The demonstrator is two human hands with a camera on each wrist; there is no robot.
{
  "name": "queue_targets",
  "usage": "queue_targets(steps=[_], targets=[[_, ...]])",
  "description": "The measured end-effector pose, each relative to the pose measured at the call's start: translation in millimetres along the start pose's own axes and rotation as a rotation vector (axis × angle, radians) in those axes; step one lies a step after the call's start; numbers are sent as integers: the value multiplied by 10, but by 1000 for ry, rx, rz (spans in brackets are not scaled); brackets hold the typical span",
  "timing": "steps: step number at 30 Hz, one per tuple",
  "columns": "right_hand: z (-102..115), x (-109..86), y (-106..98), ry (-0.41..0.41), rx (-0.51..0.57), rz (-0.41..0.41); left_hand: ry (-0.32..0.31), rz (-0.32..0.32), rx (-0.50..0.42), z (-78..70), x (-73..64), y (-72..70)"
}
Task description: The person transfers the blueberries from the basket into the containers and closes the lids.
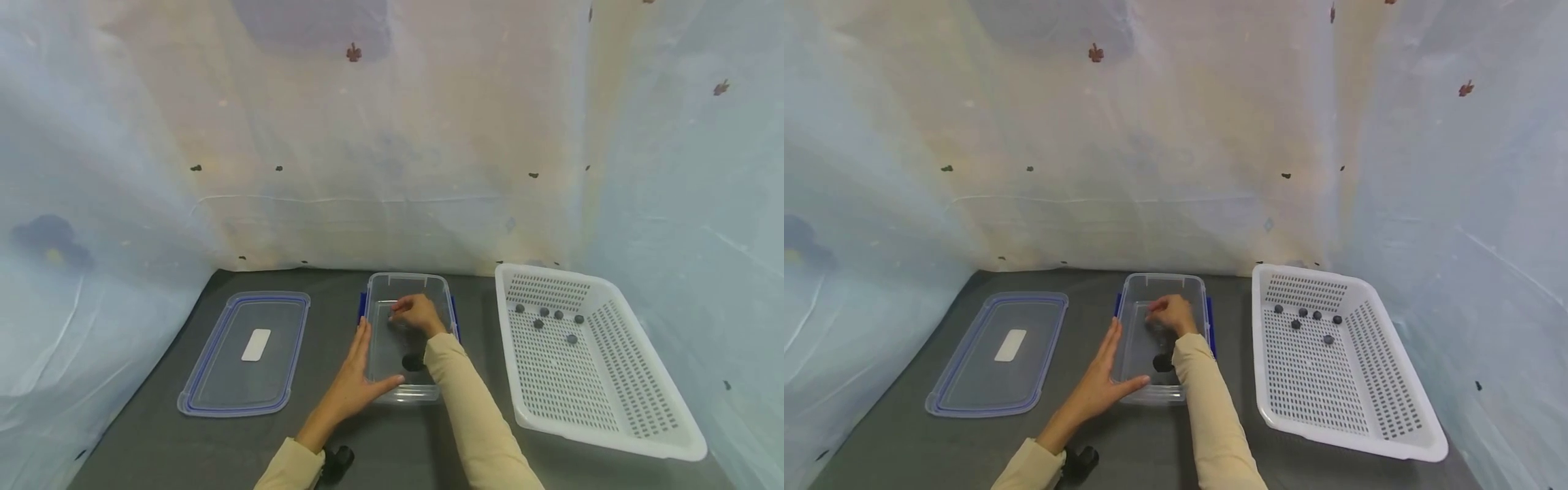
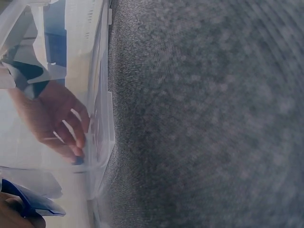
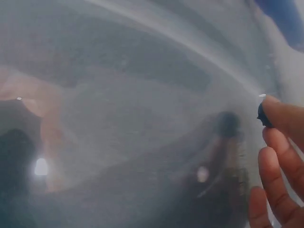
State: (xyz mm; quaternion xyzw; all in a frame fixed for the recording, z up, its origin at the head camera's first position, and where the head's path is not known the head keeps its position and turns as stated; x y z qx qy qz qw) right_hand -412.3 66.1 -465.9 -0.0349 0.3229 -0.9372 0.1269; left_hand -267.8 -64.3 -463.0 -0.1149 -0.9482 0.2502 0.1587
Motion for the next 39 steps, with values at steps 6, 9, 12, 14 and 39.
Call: queue_targets(steps=[6, 9, 12, 14, 39], targets=[[-35, -42, 45, 10, -14, 28, 2, 8, 0, -32, 3, 17], [-40, -36, 57, 7, -11, 35, -3, 6, 5, -35, -1, 13], [-50, -33, 51, 20, -6, 31, -1, 2, 7, -40, 1, 7], [-48, -26, 34, 22, -7, 16, 2, 3, 8, -39, 4, 8], [528, -175, -431, -171, 318, 21, 1, 18, -11, -8, -4, 5]])
Point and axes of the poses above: each hand's wrist, its own x-axis towards the middle knuckle, its own y-axis out of the palm, z = x × y, the point moved 9 cm from there along x, towards the middle knuckle, and after that the axes turned 4 degrees about z, right-handed, at the moved point
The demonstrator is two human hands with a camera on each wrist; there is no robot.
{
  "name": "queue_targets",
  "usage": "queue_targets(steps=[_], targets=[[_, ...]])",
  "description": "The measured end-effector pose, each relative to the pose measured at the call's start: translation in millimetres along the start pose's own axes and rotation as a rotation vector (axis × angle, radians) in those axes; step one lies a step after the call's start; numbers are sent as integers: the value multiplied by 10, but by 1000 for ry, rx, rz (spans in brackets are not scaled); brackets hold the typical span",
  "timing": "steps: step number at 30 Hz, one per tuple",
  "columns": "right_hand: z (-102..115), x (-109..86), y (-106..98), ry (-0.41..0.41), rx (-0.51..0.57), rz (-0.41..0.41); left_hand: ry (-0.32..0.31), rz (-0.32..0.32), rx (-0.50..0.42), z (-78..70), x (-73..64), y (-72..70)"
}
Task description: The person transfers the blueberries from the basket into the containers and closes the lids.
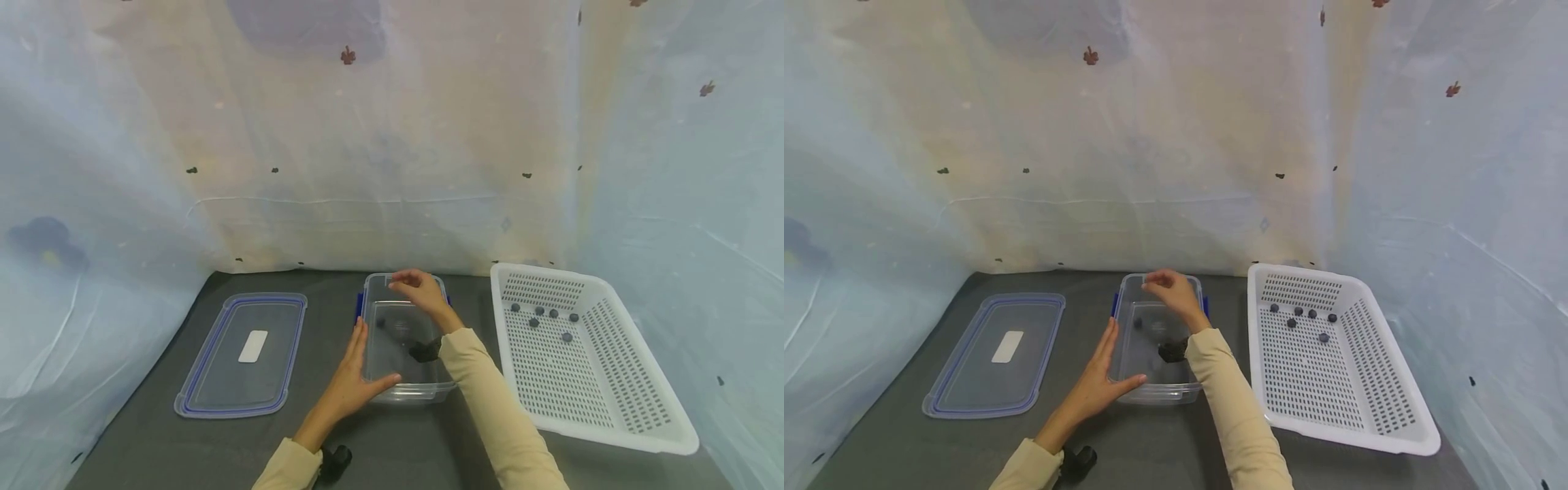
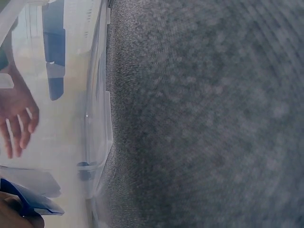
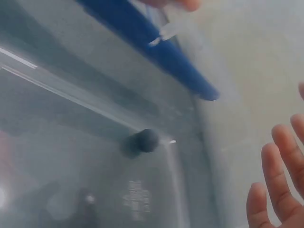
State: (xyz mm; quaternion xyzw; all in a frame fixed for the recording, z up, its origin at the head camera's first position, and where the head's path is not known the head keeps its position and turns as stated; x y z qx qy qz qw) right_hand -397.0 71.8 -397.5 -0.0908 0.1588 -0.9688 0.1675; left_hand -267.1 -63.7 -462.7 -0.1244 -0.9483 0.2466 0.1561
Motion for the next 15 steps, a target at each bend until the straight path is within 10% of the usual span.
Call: queue_targets(steps=[15], targets=[[376, -284, -543, -190, -257, -85, -15, -8, 15, -3, -3, -7]])
Point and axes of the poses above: each hand's wrist, its own x-axis towards the middle knuckle, its own y-axis out of the palm, z = x × y, the point moved 9 cm from there along x, towards the middle knuckle, and after that the axes turned 4 degrees about z, right-handed, at the moved point
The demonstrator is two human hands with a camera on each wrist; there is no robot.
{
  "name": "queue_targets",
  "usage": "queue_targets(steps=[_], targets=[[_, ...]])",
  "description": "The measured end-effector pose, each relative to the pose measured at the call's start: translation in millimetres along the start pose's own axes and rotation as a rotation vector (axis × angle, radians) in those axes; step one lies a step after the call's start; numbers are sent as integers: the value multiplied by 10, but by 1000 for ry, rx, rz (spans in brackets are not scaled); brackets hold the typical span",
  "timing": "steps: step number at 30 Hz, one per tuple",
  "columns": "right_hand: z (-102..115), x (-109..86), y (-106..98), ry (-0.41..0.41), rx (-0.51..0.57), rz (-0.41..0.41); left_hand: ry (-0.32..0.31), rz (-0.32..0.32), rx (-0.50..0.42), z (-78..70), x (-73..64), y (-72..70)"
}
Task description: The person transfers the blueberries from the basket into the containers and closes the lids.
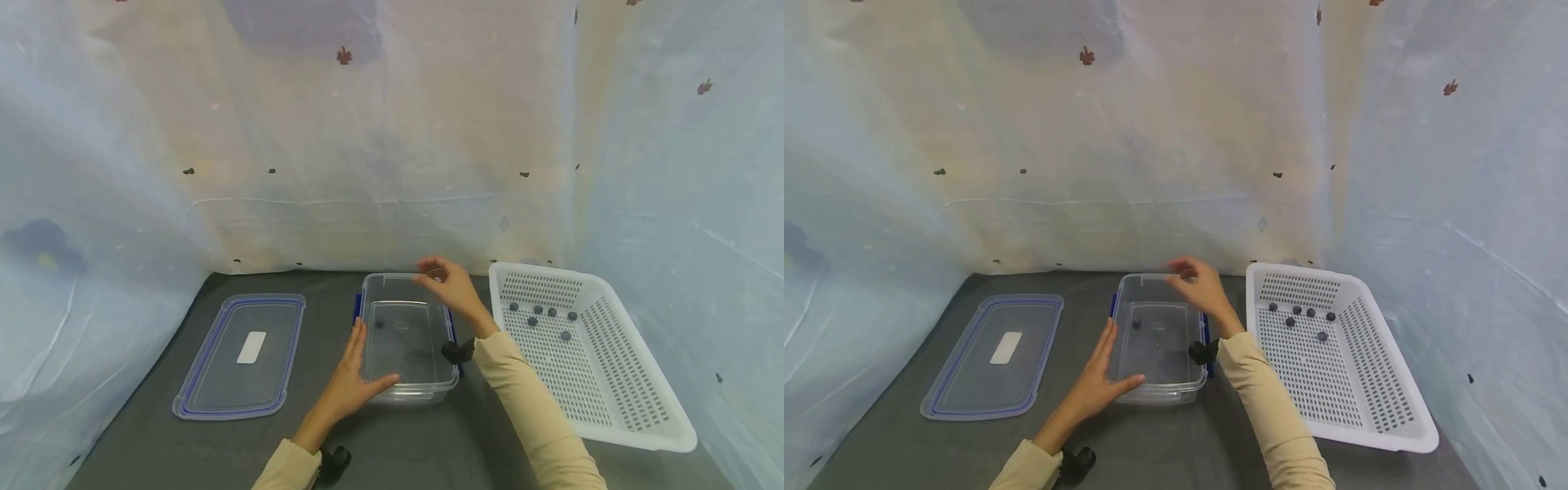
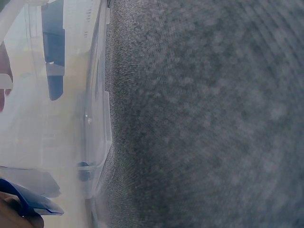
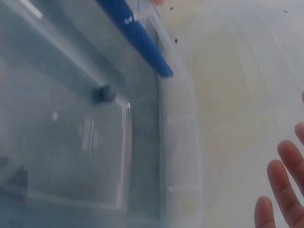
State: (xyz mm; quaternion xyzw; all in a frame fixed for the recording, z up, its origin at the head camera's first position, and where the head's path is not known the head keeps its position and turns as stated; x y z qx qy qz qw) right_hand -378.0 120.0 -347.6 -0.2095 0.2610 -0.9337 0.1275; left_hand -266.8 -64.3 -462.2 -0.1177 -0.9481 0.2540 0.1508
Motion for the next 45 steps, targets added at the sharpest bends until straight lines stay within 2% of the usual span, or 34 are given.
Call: queue_targets(steps=[11, 16, 22, 26, 34, 38, 42, 45], targets=[[-2, -235, -578, -121, -217, -75, 12, -12, -3, -4, 10, 15], [-129, -389, -850, -98, -304, -127, 12, -11, -11, -5, 14, 27], [-285, -641, -1217, 16, -309, -179, 2, -8, -11, -1, 10, 33], [-411, -807, -1490, 85, -328, -250, 13, -13, -19, -12, 12, 26], [-917, -1197, -1965, 299, -335, -384, 6, -13, -29, 4, 8, 26], [-1155, -1363, -2061, 402, -278, -418, 22, -20, -31, 1, 6, 18], [-1408, -1476, -2073, 518, -170, -417, 27, -32, -28, -1, 1, -3], [-1709, -1545, -2100, 585, -124, -409, 18, -32, -32, 2, -1, -17]])
Point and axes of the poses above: each hand's wrist, its own x-axis towards the middle knuckle, its own y-axis out of the palm, z = x × y, the point moved 9 cm from there along x, towards the middle knuckle, and after that the axes turned 4 degrees about z, right-handed, at the moved point
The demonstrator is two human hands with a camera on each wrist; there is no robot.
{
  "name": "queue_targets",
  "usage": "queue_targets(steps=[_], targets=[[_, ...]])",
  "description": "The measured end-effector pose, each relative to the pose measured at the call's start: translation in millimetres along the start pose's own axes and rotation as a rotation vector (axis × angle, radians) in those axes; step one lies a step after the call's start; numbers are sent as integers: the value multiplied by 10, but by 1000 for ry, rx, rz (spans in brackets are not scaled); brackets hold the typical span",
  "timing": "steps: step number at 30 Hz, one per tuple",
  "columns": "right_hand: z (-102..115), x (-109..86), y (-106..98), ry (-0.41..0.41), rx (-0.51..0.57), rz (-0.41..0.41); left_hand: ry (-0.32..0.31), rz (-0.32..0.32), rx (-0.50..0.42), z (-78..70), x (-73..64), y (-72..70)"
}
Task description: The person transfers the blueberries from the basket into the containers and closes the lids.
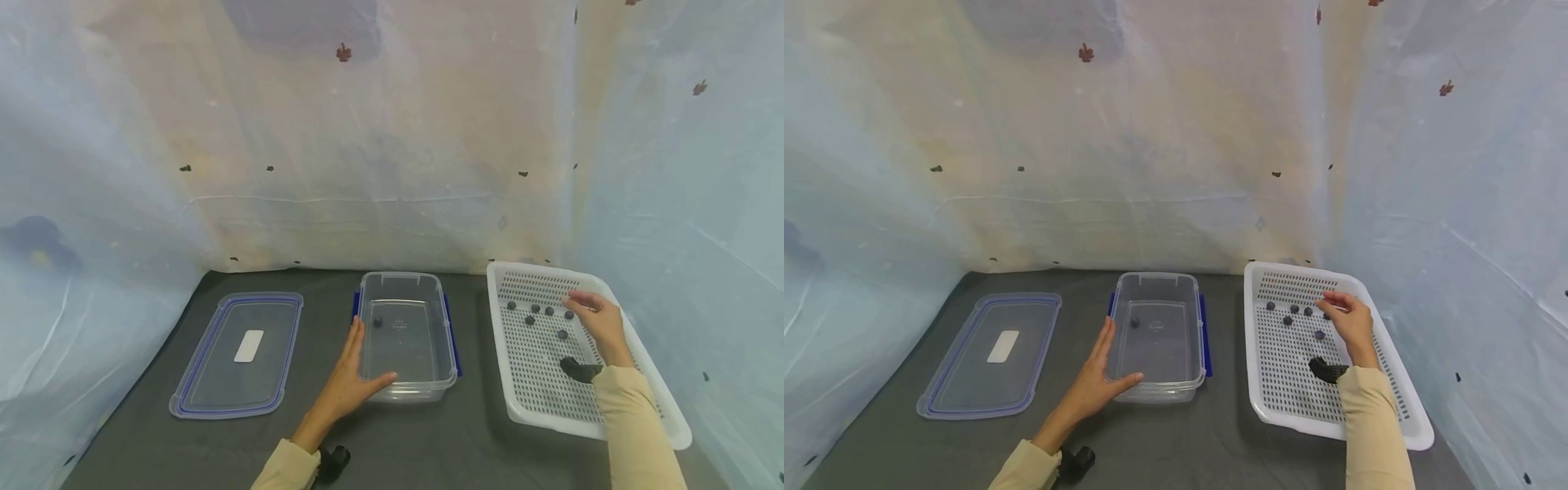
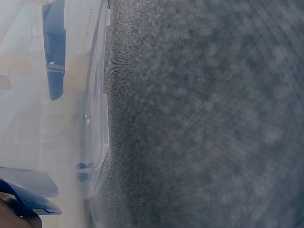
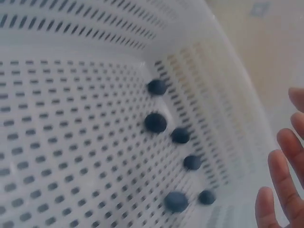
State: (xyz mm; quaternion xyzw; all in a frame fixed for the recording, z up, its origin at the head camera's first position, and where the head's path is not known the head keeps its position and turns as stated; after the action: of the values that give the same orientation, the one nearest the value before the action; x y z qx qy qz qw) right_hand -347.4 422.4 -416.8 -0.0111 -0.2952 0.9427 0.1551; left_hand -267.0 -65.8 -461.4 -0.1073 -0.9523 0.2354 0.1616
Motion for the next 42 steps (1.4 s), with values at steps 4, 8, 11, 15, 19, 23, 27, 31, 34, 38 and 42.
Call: queue_targets(steps=[4, 8, 11, 15, 19, 23, 27, 31, 34, 38, 42], targets=[[-651, 349, 44, 31, 3, 7, -6, 2, -2, 10, 3, -7], [-1318, 668, 84, 42, -16, -7, -5, 2, -3, 14, 7, 1], [-1320, 587, 94, 74, -25, 10, 2, 3, -7, 7, 6, 6], [-1046, 361, 102, 110, -56, 27, 1, 2, -5, 10, 4, 8], [-762, 139, 127, 166, -66, 23, -2, 2, 0, 19, 5, 12], [-665, 50, 183, 184, -114, 37, -5, 2, -4, 24, 3, 10], [-675, 22, 223, 150, -166, 62, -4, 5, -14, 19, 3, 15], [-694, -14, 218, 133, -162, 68, 2, 6, -11, 16, 8, 38], [-690, -36, 207, 132, -165, 64, 5, 10, -5, 10, 14, 56], [-673, -41, 216, 141, -170, 53, 11, 2, 2, 5, 8, 50], [-655, -31, 247, 154, -168, 43, 14, -5, 6, 9, -5, 26]])
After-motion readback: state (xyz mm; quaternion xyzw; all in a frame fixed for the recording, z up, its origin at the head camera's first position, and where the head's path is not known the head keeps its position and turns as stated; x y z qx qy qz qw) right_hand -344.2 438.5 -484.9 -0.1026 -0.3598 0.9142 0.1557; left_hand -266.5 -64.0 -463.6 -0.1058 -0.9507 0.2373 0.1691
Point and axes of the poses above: each hand's wrist, its own x-axis towards the middle knuckle, its own y-axis out of the palm, z = x × y, the point moved 9 cm from there along x, towards the middle knuckle, and after that the axes turned 4 degrees about z, right-handed, at the moved point
